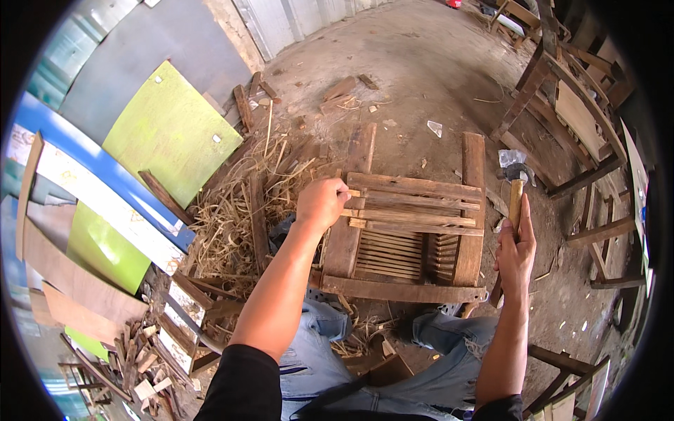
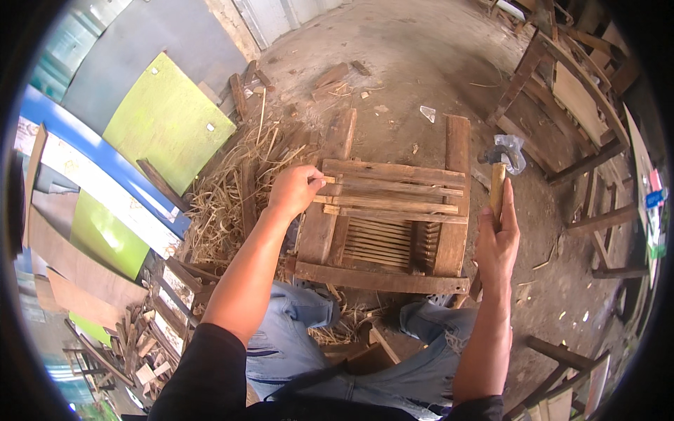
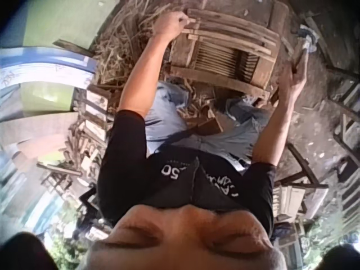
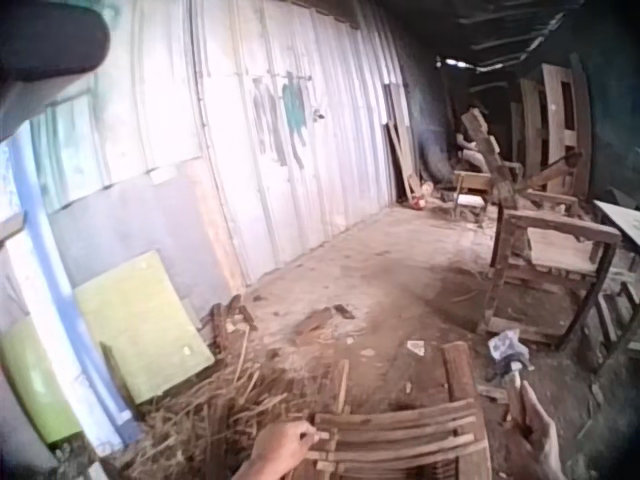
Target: The person uses a knife to scrape a small wooden block, then uses a hammer to drive wooden dowels into the slats of a wooden stool. The person repeatedly hammers the dowels to secure them in place.
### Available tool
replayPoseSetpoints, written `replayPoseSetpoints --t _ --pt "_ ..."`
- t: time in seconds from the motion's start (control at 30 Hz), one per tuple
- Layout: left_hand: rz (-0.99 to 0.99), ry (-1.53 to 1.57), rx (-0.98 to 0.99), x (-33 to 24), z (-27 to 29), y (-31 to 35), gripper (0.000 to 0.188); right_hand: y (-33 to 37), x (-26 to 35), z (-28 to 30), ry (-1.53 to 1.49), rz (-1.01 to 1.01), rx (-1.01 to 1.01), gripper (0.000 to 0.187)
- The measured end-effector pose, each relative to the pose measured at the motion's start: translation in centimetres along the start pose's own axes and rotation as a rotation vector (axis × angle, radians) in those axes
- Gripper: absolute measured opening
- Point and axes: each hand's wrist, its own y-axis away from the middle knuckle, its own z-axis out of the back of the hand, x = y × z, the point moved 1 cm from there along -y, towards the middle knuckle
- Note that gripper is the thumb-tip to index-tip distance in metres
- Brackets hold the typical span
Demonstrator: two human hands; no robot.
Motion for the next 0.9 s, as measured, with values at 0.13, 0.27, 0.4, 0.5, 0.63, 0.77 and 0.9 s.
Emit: replayPoseSetpoints --t 0.13,0.27,0.4,0.5,0.63,0.77,0.9 --pt "0.019 -0.009 0.064 -0.3 0.5 0.1 0.019 -0.7 -1.9 0.0 0.083 0.194 -0.052 0.058" --pt "0.077 0.147 0.007 -1.0 3.1 1.1 0.025 -1.5 -3.0 0.2 0.104 0.385 -0.069 0.058" --pt "0.099 0.266 -0.117 -0.7 8.0 2.0 0.029 -0.1 -2.1 0.4 -0.089 0.213 0.015 0.055" --pt "0.143 0.240 -0.141 1.7 12.0 2.5 0.024 1.5 -0.7 0.6 -0.142 0.154 0.015 0.057" --pt "0.246 0.189 -0.064 6.8 12.2 5.5 0.019 2.9 0.5 0.7 -0.153 0.099 0.009 0.055" --pt "0.396 0.119 0.025 13.8 5.0 9.1 0.018 2.7 0.5 0.5 -0.178 0.034 -0.031 0.056" --pt "0.462 -0.041 0.140 21.3 -4.5 11.5 0.021 2.2 -0.6 0.3 -0.129 0.033 -0.047 0.056"
